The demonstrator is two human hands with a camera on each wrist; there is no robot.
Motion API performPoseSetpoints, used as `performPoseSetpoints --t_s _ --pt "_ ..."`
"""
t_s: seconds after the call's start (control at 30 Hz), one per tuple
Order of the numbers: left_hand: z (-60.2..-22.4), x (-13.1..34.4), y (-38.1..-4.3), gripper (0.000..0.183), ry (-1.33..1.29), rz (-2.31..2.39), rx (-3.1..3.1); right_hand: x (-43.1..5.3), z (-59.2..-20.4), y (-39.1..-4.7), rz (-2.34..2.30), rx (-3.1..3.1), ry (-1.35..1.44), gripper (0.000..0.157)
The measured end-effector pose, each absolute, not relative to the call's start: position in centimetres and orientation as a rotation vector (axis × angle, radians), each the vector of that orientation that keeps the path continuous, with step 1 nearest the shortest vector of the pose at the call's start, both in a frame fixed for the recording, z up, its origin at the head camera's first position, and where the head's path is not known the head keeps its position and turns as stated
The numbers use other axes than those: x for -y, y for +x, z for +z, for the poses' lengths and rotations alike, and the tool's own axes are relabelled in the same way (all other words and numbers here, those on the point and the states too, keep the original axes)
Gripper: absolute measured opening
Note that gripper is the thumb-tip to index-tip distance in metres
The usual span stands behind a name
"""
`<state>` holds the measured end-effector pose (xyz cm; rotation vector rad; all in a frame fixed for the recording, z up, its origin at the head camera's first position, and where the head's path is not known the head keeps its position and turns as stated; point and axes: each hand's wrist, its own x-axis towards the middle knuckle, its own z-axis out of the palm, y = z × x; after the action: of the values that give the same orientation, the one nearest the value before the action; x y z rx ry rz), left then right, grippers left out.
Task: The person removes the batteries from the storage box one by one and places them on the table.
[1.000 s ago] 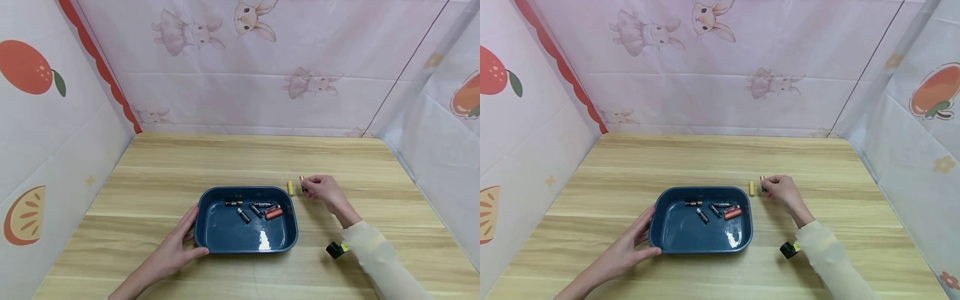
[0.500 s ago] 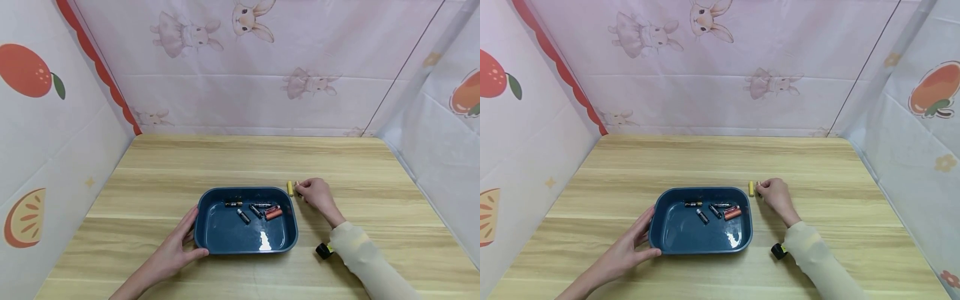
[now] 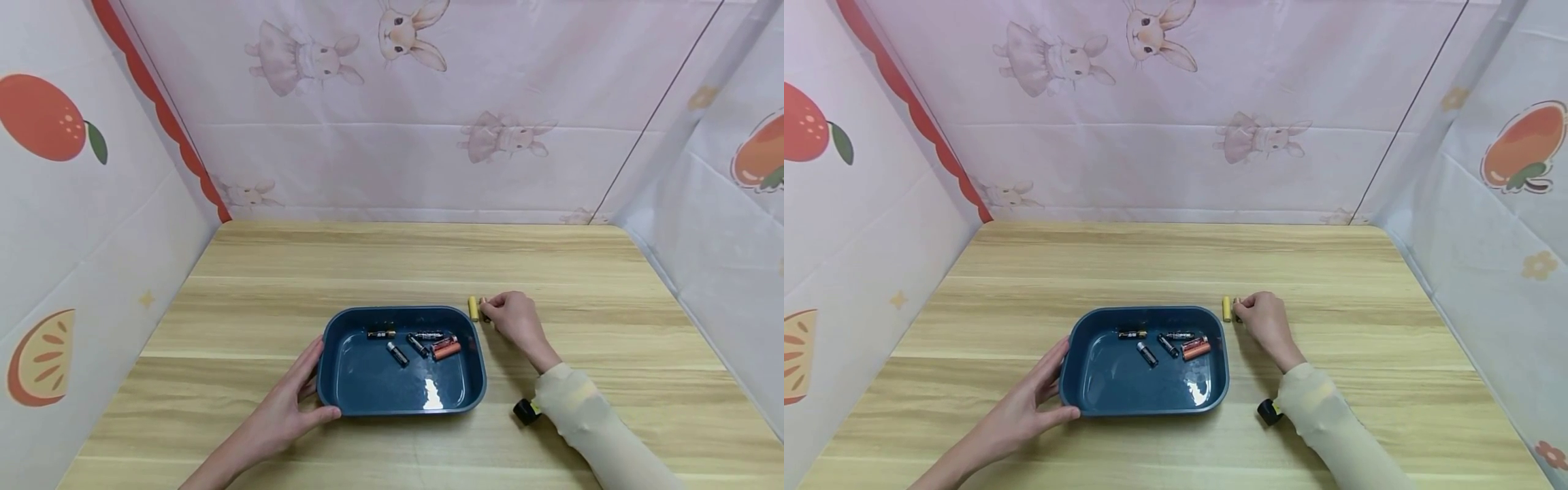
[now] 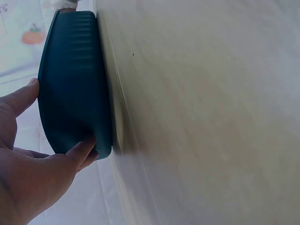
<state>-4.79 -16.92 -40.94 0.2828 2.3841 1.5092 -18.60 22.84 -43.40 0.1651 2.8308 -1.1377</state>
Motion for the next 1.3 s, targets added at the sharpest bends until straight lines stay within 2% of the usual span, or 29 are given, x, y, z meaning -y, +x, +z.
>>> performPoseSetpoints --t_s 0.47,1.3 --pt "-41.11 16.93 -4.65 0.105 0.321 1.51 -2.413 -22.95 -43.16 -18.33 -1.146 -2.802 0.218 0.034" --pt "-41.25 17.05 -4.78 0.105 0.331 1.516 -2.393 -23.63 -42.51 -17.93 -1.163 -2.865 0.185 0.039"
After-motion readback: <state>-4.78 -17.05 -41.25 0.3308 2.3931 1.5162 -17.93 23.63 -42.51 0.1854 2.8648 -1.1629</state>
